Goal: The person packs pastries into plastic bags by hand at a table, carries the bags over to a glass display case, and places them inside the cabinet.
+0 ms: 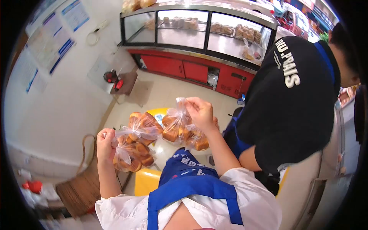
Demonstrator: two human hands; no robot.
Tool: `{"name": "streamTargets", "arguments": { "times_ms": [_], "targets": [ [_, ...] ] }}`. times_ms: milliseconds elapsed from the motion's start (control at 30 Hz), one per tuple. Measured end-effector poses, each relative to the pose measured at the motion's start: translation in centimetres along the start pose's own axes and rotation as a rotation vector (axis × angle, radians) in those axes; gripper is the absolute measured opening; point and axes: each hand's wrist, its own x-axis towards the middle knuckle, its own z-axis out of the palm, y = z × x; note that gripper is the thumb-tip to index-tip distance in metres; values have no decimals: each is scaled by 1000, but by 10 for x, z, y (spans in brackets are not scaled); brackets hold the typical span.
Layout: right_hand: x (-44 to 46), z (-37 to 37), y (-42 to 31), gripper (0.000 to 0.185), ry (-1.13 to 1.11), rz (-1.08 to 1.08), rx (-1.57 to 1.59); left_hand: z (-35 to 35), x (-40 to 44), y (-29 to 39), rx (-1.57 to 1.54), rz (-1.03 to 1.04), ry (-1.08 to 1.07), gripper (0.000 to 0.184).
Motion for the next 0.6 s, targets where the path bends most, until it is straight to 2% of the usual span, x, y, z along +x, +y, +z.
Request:
{"name": "streamTargets", "arguments": {
  "times_ms": [67, 200, 267, 300, 333, 400, 467, 533, 600],
  "targets": [
    [56, 1, 18, 13, 128, -34, 45, 19, 69, 2, 99, 7, 3, 20],
    [153, -21, 63, 11, 203, -33, -155, 52, 201, -3, 106, -95, -137, 24],
    [192, -26, 58, 9, 238, -176, -170, 54, 250, -9, 29, -163, -268, 25],
    [212, -38, 47, 9, 201, -92, -353, 62, 284, -13, -20, -194, -291, 27],
    [243, -49, 42, 9, 202, -101, -382, 75, 320, -10, -70, -210, -343, 26],
    [304, -81, 54, 10, 201, -198, -336, 122, 386, -14, -21, -219, -327, 26],
    [365, -115, 58, 11, 251, -395, -550, 176, 444, -8, 53, -182, -292, 25],
    [421, -152, 50, 15, 301, -273, -546, 229, 495, 2, 73, -102, -398, 25],
    [496, -202, 72, 17, 330, -346, -551, 268, 564, 12, 65, -61, -491, 25]
  ]
}}
